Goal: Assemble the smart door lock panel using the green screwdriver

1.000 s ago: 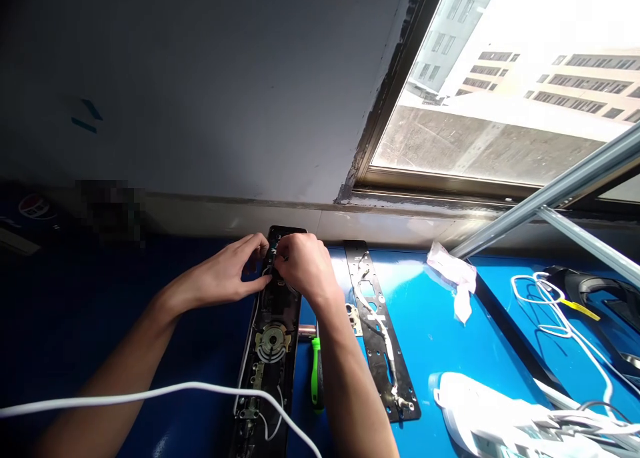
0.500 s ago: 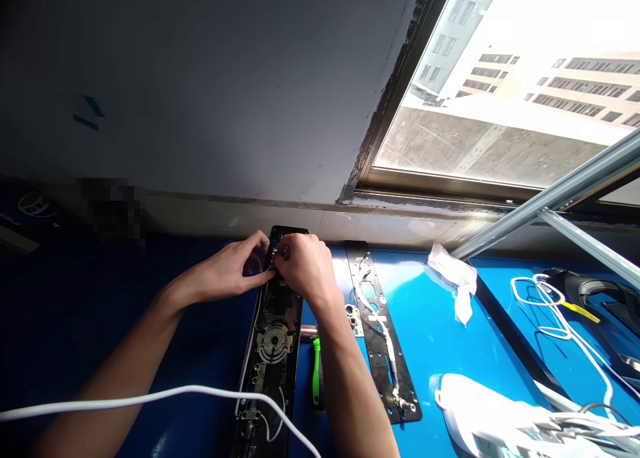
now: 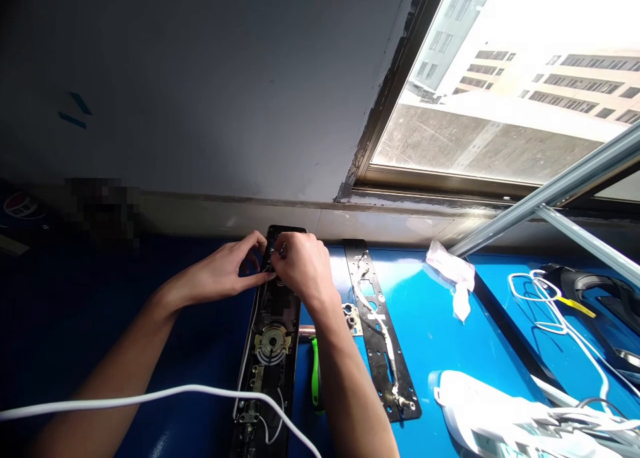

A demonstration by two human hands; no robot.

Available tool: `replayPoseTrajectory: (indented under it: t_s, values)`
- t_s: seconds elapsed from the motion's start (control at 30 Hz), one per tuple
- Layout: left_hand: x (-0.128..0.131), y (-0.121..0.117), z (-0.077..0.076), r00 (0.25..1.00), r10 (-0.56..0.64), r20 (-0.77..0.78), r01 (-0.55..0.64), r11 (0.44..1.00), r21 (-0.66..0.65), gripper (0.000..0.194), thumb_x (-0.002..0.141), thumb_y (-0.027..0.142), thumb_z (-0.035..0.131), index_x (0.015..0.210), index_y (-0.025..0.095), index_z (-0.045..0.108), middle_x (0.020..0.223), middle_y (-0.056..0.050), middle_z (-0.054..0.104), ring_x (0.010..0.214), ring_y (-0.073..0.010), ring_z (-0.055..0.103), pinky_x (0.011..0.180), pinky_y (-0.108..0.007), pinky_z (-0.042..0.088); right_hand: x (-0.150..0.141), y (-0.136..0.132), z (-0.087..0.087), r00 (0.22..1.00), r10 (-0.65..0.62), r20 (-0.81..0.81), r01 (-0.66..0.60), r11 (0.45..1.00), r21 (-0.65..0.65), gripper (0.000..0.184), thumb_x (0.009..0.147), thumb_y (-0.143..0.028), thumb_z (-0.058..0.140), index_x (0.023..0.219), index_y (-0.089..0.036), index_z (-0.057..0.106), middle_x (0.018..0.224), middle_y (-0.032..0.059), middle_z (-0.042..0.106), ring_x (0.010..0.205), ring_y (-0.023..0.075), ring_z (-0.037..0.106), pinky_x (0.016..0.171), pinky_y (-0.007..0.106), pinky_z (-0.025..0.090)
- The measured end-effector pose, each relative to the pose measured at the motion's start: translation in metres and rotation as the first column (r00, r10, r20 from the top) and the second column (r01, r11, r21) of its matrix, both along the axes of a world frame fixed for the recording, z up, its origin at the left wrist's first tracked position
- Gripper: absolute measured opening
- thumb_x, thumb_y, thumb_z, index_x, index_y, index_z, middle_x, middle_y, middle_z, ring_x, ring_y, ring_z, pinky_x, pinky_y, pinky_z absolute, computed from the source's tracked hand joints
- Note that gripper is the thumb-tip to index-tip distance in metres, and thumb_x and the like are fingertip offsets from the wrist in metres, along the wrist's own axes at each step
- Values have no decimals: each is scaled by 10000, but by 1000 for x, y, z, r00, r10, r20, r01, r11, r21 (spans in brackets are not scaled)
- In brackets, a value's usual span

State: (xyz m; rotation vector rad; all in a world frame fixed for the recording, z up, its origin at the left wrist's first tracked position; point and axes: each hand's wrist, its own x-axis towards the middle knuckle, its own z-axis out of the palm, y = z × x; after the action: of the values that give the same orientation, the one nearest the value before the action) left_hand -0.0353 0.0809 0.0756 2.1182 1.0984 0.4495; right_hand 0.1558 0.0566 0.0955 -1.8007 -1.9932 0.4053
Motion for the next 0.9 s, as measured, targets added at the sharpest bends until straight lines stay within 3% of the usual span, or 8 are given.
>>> replayPoseTrajectory:
  t_s: [0.9]
  values:
    - [0,2,-3,1000,-2,14,2,1000,-6,373,910,503,711,1100,267,493,1058,-25,676,929,-245,661,799,-359,494,-2,1,-1,1000,-13,17,13,1000,-11,131,820,-231,682,849,-279,800,875,26,821,858,251,767,690,296,466]
